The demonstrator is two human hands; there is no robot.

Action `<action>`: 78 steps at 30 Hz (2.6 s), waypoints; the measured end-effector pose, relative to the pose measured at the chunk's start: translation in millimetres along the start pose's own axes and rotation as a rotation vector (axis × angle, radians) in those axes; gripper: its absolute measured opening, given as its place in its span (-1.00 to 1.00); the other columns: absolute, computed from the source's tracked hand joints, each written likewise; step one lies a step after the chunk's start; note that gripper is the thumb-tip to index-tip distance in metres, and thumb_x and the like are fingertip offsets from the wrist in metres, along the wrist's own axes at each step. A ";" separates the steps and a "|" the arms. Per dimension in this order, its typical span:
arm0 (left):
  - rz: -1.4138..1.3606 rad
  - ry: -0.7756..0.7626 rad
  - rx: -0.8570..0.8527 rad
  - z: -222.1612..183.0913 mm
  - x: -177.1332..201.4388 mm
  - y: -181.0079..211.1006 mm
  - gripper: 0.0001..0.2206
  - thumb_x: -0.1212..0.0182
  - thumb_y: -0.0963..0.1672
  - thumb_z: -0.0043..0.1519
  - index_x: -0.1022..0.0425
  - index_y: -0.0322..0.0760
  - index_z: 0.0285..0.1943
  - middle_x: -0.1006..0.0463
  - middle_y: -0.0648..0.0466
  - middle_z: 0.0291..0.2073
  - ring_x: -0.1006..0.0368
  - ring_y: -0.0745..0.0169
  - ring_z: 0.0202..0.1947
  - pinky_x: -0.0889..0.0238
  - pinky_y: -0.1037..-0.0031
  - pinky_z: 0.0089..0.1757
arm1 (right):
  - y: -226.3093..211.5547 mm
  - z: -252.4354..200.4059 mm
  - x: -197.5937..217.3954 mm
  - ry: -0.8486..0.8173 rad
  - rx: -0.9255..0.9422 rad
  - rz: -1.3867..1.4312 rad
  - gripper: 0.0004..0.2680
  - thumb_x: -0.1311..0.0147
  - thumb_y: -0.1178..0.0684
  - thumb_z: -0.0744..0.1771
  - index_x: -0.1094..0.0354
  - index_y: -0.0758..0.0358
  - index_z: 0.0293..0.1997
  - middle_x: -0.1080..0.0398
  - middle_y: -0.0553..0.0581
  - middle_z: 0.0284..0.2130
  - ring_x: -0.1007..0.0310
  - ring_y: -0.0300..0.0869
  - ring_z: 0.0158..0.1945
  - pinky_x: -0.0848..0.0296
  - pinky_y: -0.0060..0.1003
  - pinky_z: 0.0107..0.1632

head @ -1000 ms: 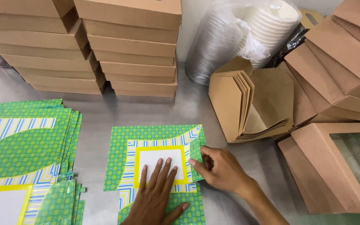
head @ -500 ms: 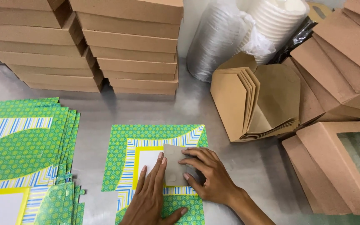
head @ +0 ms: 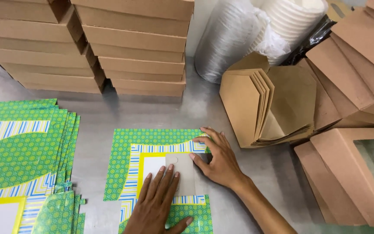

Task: The person folds and assembles flat cardboard sheets into small boxes by aligning edges and pressing tabs into slots. The person repeats this process for multiple units, stacking completed boxes to the side.

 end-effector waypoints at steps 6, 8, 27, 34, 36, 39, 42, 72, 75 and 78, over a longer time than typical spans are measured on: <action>0.054 0.027 -0.014 2.5 8.3 -1.1 -0.05 0.17 0.41 0.19 -0.06 -0.21 0.56 -0.05 -0.01 0.56 0.10 -0.09 0.56 0.37 -0.16 0.42 | 2.0 -1.5 -4.8 0.091 0.018 -0.038 -0.72 -0.15 -0.22 0.30 -0.42 0.01 0.04 -0.27 0.09 0.30 -0.19 -0.06 0.42 0.12 0.14 0.45; 0.054 0.026 -0.016 2.4 7.9 -4.2 -0.08 0.19 0.40 0.21 -0.07 -0.18 0.56 -0.04 0.02 0.57 0.12 -0.08 0.57 0.36 -0.14 0.42 | 1.9 -2.0 -2.6 0.067 0.034 -0.037 -0.69 -0.15 -0.24 0.30 -0.41 0.02 0.08 -0.25 0.09 0.33 -0.13 -0.06 0.45 0.15 0.14 0.46; 0.130 0.032 -0.041 -1.5 2.5 -6.7 -0.06 0.26 0.41 0.21 0.02 -0.14 0.60 0.04 0.02 0.60 0.17 -0.08 0.59 0.30 -0.04 0.42 | -9.8 -9.5 12.6 -0.344 0.117 -0.001 -0.10 -0.40 -0.46 0.07 0.07 0.06 0.46 0.37 0.26 0.56 0.58 0.11 0.61 0.65 0.16 0.48; 0.140 0.033 -0.039 -1.3 2.0 -6.1 -0.05 0.27 0.42 0.20 0.02 -0.14 0.60 0.04 0.02 0.60 0.17 -0.08 0.59 0.30 -0.04 0.42 | -12.6 -10.2 12.4 -0.367 0.136 -0.029 -0.06 -0.31 -0.54 0.06 0.14 0.11 0.48 0.40 0.31 0.55 0.62 0.13 0.60 0.70 0.16 0.47; 0.143 0.036 -0.038 -0.8 2.9 -5.8 -0.05 0.27 0.41 0.20 0.03 -0.14 0.61 0.04 0.03 0.60 0.17 -0.07 0.59 0.30 -0.03 0.42 | -11.1 -9.9 12.2 -0.340 0.134 -0.013 -0.16 -0.31 -0.48 0.13 0.08 0.11 0.45 0.32 0.28 0.55 0.55 0.15 0.60 0.66 0.18 0.47; 0.147 0.036 -0.037 -0.1 4.2 -5.7 -0.05 0.27 0.41 0.19 0.05 -0.13 0.62 0.05 0.04 0.60 0.18 -0.07 0.59 0.32 -0.03 0.43 | -9.9 -9.3 12.7 -0.299 0.125 0.001 -0.26 -0.30 -0.41 0.18 0.00 0.08 0.42 0.20 0.25 0.53 0.45 0.12 0.60 0.58 0.17 0.48; 0.137 0.042 -0.042 -0.2 3.8 -5.3 -0.04 0.23 0.41 0.19 0.01 -0.15 0.60 0.01 0.01 0.59 0.13 -0.10 0.58 0.27 -0.05 0.41 | -7.3 -8.6 11.7 -0.258 0.119 -0.009 -0.34 -0.24 -0.37 0.23 -0.07 0.06 0.41 0.11 0.23 0.51 0.34 0.12 0.59 0.48 0.19 0.49; 0.163 0.030 -0.036 0.7 5.7 -4.7 -0.05 0.29 0.40 0.20 0.07 -0.13 0.62 0.06 0.04 0.61 0.20 -0.05 0.60 0.34 -0.02 0.43 | -8.8 -0.4 18.3 -0.381 -0.004 -0.055 -0.31 -0.31 -0.41 0.19 -0.07 0.00 0.41 0.19 0.12 0.53 0.40 0.00 0.60 0.45 0.09 0.50; 0.176 0.028 -0.040 0.3 5.1 -5.5 -0.04 0.31 0.41 0.20 0.11 -0.13 0.64 0.10 0.04 0.61 0.23 -0.04 0.61 0.37 0.00 0.44 | -8.2 -2.3 17.0 -0.418 0.032 -0.059 -0.18 -0.30 -0.50 0.13 0.03 0.04 0.46 0.32 0.19 0.55 0.52 0.04 0.61 0.54 0.10 0.49; 0.152 0.029 -0.035 0.6 6.2 -4.8 -0.05 0.25 0.40 0.20 0.05 -0.14 0.62 0.05 0.04 0.60 0.18 -0.05 0.60 0.30 -0.01 0.43 | -10.6 -3.9 16.3 -0.453 0.032 -0.045 -0.10 -0.36 -0.50 0.08 0.11 0.04 0.48 0.41 0.19 0.56 0.63 0.03 0.61 0.63 0.11 0.48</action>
Point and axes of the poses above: each hand's wrist, its own z-axis towards the middle knuckle, its own x-axis out of the back of the hand, y = z × x, the point moved 4 cm from there along z, towards the middle knuckle
